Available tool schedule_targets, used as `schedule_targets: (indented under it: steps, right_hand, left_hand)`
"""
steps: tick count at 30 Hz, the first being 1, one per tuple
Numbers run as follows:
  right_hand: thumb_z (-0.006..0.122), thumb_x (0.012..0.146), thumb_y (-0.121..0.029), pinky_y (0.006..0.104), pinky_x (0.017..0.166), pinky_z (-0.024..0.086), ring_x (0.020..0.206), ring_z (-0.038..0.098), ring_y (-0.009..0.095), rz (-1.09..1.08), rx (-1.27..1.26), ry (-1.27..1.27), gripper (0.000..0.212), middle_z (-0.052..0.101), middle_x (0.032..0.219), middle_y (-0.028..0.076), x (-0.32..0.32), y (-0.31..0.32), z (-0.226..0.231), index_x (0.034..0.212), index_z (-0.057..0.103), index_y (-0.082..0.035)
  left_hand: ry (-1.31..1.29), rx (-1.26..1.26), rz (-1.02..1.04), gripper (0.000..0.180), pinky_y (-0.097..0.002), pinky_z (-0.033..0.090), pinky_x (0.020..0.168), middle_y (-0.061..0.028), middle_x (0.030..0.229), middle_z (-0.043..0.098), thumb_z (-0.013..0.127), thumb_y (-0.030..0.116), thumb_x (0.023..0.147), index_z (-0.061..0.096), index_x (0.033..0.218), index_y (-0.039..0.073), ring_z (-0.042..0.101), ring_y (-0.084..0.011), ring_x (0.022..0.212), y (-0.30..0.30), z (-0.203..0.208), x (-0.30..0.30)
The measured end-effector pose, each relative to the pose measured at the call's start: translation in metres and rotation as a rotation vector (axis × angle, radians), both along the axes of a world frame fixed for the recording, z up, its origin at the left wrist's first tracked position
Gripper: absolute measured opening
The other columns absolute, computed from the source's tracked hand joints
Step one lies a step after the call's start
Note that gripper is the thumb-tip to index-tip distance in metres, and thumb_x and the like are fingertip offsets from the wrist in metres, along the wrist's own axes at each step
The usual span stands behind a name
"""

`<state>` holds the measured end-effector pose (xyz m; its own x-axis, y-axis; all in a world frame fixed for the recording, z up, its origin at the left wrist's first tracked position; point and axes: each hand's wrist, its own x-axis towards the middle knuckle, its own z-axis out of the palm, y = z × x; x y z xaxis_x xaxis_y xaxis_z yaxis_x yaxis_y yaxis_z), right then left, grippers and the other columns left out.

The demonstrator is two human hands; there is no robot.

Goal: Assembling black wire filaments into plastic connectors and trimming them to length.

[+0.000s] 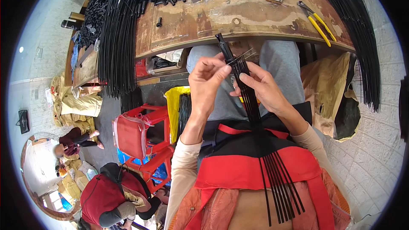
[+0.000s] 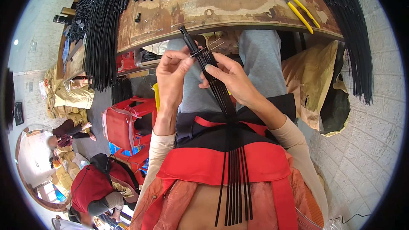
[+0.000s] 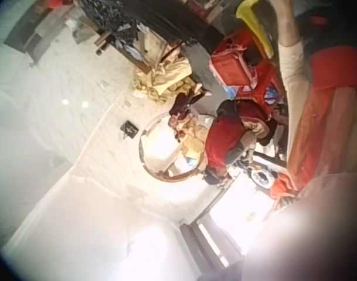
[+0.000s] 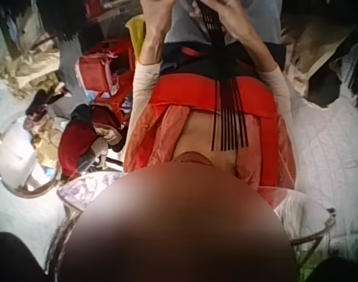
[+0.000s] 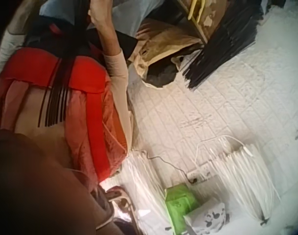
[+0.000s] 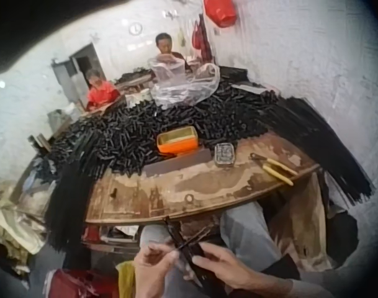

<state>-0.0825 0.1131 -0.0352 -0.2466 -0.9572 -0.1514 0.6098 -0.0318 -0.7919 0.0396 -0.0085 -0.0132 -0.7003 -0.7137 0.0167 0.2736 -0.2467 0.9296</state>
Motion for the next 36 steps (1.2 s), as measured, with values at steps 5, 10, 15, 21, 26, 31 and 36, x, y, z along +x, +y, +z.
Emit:
schedule_targets:
  steps: [5, 10, 15, 21, 26, 31, 36]
  right_hand:
    - [0.052, 0.100, -0.015, 0.0400, 0.083, 0.056, 0.081, 0.060, 0.014, -0.003, -0.021, 0.028, 0.028, 0.060, 0.092, 0.007, 0.001, 0.000, -0.002, 0.124, 0.051, -0.001]
    - [0.051, 0.100, -0.016, 0.0404, 0.082, 0.057, 0.081, 0.060, 0.014, -0.002, -0.018, 0.018, 0.027, 0.060, 0.093, 0.007, 0.000, 0.000, -0.001, 0.123, 0.051, -0.001]
    - [0.051, 0.100, -0.017, 0.0420, 0.083, 0.057, 0.081, 0.061, 0.015, 0.057, -0.057, -0.005, 0.027, 0.059, 0.094, 0.008, -0.003, -0.001, 0.000, 0.123, 0.050, -0.002]
    - [0.052, 0.100, -0.019, 0.0447, 0.083, 0.057, 0.083, 0.063, 0.016, 0.191, -0.142, -0.141, 0.029, 0.059, 0.096, 0.008, -0.013, -0.002, -0.006, 0.124, 0.049, -0.001]
    - [0.051, 0.101, -0.019, 0.0439, 0.084, 0.057, 0.083, 0.063, 0.016, 0.059, -0.068, 0.033, 0.032, 0.060, 0.096, 0.009, -0.006, 0.003, 0.004, 0.126, 0.047, 0.000]
    - [0.051, 0.101, -0.018, 0.0428, 0.084, 0.057, 0.083, 0.063, 0.016, 0.086, -0.090, -0.032, 0.031, 0.060, 0.096, 0.009, -0.009, 0.003, 0.002, 0.125, 0.048, 0.000]
    - [0.051, 0.100, -0.018, 0.0436, 0.084, 0.057, 0.082, 0.063, 0.016, 0.133, -0.120, -0.156, 0.027, 0.060, 0.095, 0.009, -0.010, 0.003, 0.004, 0.122, 0.049, -0.001]
  left_hand:
    - [-0.046, -0.078, 0.059, 0.014, -0.0263, 0.052, 0.086, -0.0172, 0.110, 0.068, 0.072, -0.006, 0.082, 0.061, 0.088, 0.001, 0.064, -0.0121, 0.094, -0.005, -0.002, -0.003]
    - [-0.179, -0.165, 0.027, 0.022, -0.0314, 0.051, 0.091, -0.0194, 0.108, 0.068, 0.071, -0.007, 0.082, 0.060, 0.097, 0.003, 0.067, -0.0221, 0.099, -0.013, 0.004, -0.004]
    - [0.082, 0.189, -0.122, 0.054, -0.0375, 0.050, 0.095, -0.0190, 0.112, 0.066, 0.071, -0.005, 0.082, 0.045, 0.127, 0.010, 0.065, -0.0242, 0.103, -0.019, 0.000, -0.005]
    - [0.134, 0.347, -0.258, 0.069, -0.0405, 0.046, 0.100, -0.0173, 0.117, 0.064, 0.076, 0.004, 0.081, 0.037, 0.138, 0.010, 0.061, -0.0250, 0.111, -0.024, -0.005, -0.008]
    - [0.078, 0.323, -0.261, 0.068, -0.0410, 0.046, 0.101, -0.0162, 0.117, 0.064, 0.076, 0.004, 0.081, 0.038, 0.138, 0.008, 0.061, -0.0250, 0.111, -0.023, -0.002, -0.009]
    - [0.137, 0.337, -0.245, 0.070, -0.0402, 0.044, 0.102, -0.0143, 0.118, 0.065, 0.076, 0.005, 0.080, 0.038, 0.138, 0.008, 0.060, -0.0246, 0.113, -0.020, -0.007, -0.010]
    - [0.123, 0.363, -0.311, 0.068, -0.0387, 0.044, 0.102, -0.0139, 0.118, 0.064, 0.076, 0.006, 0.081, 0.040, 0.139, 0.008, 0.060, -0.0237, 0.114, -0.024, -0.006, -0.010]
